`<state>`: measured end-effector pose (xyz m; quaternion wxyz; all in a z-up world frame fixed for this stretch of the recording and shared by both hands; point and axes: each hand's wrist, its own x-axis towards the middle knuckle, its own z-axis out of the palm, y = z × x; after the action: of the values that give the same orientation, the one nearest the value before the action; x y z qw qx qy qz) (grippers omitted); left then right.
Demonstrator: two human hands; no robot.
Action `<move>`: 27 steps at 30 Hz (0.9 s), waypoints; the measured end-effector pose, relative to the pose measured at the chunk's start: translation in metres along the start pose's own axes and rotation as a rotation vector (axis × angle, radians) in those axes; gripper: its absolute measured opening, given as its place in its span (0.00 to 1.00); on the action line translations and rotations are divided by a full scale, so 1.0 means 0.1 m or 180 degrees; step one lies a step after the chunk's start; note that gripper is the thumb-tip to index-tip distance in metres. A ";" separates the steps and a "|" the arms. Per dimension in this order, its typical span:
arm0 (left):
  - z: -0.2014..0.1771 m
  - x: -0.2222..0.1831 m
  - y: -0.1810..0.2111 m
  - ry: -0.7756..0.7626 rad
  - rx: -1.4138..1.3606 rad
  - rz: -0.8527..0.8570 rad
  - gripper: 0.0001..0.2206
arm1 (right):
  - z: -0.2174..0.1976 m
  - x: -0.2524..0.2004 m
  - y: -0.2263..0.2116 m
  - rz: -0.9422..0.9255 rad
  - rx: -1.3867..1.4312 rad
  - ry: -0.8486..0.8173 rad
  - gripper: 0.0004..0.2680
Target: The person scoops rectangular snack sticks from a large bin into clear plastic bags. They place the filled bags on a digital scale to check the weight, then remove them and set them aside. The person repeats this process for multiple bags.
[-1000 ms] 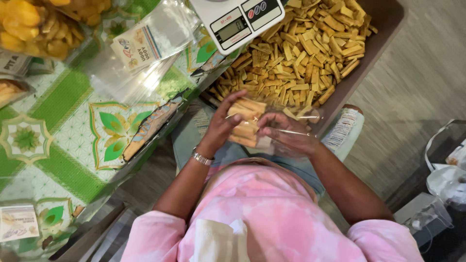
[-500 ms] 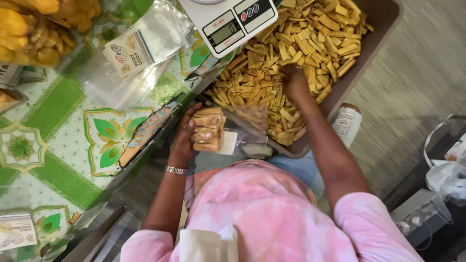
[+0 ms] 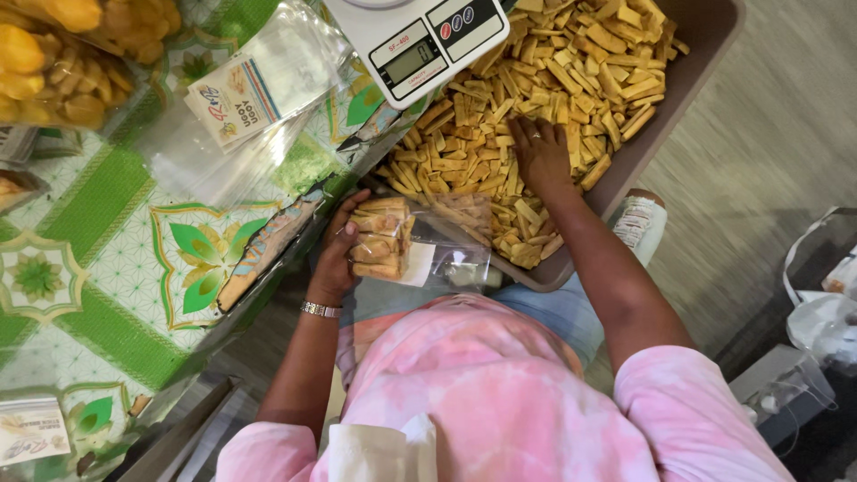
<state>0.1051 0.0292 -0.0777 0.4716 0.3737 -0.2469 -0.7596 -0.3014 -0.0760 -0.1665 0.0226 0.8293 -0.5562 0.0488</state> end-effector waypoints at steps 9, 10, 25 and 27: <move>0.05 0.01 0.02 0.0069 0.0099 0.0017 0.33 | -0.01 0.15 -0.03 0.0234 0.0208 -0.0803 0.27; 0.05 0.02 0.03 0.0064 0.0107 0.0047 0.32 | -0.01 0.17 -0.01 0.0133 0.0156 -0.0897 0.28; 0.25 0.12 -0.04 0.0326 -0.0054 -0.0015 0.25 | -0.76 -0.31 0.27 0.2593 0.5913 -0.1275 0.18; 0.32 0.19 -0.07 0.0314 -0.0107 -0.0042 0.25 | -0.94 -0.39 0.26 0.2409 0.6052 -0.1293 0.17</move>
<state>0.0703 0.0160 -0.0697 0.4844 0.4044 -0.2081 -0.7473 -0.3452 -0.0408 -0.0773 -0.7505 0.2692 -0.5053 0.3300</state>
